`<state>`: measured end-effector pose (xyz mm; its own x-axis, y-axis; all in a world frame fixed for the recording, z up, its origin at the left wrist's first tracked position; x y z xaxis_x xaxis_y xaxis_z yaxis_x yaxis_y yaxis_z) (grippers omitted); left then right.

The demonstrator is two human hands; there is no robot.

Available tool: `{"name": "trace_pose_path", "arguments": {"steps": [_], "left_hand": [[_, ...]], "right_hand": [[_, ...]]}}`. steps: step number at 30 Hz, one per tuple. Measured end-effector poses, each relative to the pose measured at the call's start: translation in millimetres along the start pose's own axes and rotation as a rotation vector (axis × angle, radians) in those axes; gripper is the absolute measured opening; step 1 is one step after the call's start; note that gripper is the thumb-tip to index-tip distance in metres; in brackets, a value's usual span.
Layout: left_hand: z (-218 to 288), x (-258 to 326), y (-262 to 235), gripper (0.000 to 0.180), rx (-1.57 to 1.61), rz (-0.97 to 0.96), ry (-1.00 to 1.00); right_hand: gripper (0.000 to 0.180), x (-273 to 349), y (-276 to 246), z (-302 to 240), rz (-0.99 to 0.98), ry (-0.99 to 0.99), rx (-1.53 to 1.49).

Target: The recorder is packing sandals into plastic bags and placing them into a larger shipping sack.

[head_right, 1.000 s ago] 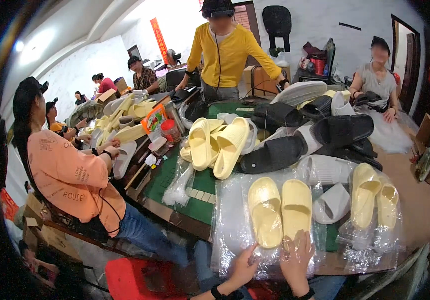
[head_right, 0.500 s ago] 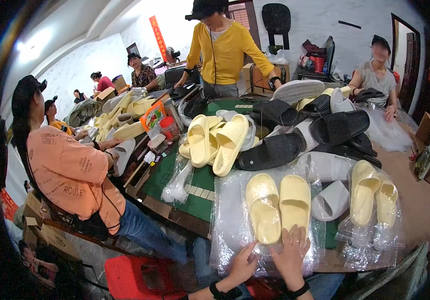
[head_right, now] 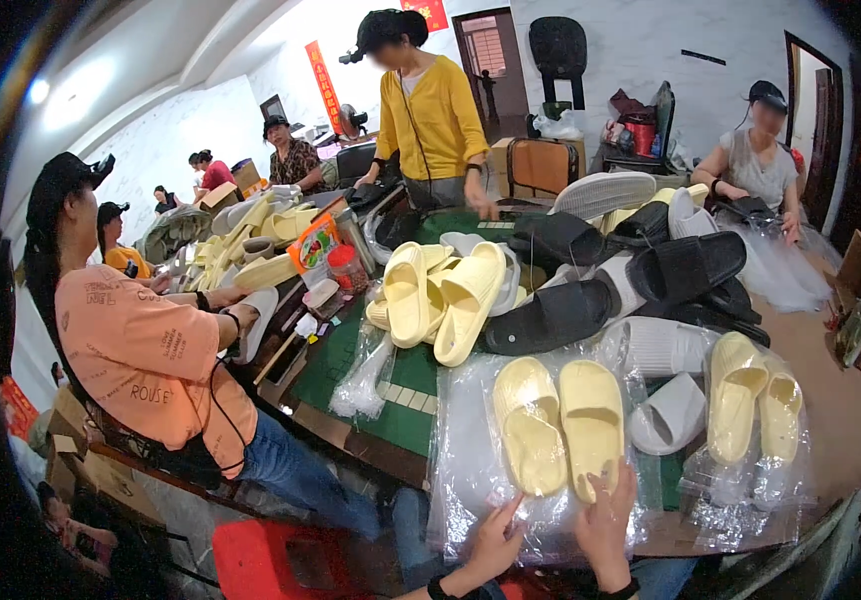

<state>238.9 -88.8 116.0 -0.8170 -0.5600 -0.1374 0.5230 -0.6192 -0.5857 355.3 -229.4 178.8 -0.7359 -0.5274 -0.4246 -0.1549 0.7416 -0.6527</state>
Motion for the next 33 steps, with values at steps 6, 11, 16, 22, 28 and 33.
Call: {"name": "trace_pose_path", "arguments": {"steps": [6, 11, 16, 22, 28, 33], "left_hand": [[7.9, -0.2, -2.7, 0.056, 0.019, -0.059, -0.025], [1.2, 0.7, -0.4, 0.058, 0.016, -0.026, -0.017], [-2.3, 1.4, 1.6, 0.058, 0.028, -0.014, -0.003], [-0.1, 0.6, 0.5, 0.058, 0.027, 0.012, 0.019], [-15.7, 2.1, 7.9, 0.058, 0.181, -0.018, -0.026], [-4.2, -1.3, -1.1, 0.052, 0.181, -0.072, -0.053]], "right_hand": [[0.058, 3.0, -7.7, 23.2, 0.063, 0.13, 0.007], [0.059, 1.9, -3.5, 29.6, 0.097, 0.175, 0.069], [0.057, -4.2, -8.1, 21.2, 0.144, 0.131, 0.088], [0.058, -3.9, -9.9, 22.0, 0.189, 0.093, 0.096], [0.058, -6.0, -9.5, 23.1, 0.152, 0.173, 0.106], [0.053, -4.1, -9.2, 23.0, 0.129, 0.105, 0.166]]}}
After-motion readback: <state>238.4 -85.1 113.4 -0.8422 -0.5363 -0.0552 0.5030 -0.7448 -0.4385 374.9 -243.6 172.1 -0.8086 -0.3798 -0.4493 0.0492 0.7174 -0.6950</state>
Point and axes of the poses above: each hand's wrist, its own x-axis away from the middle knuckle, its own y-axis out of the palm, z = x × y, the point moved 10 cm from there along -x, towards the middle knuckle, and after that the axes turned 9 degrees about -x, right-handed, at the moved point
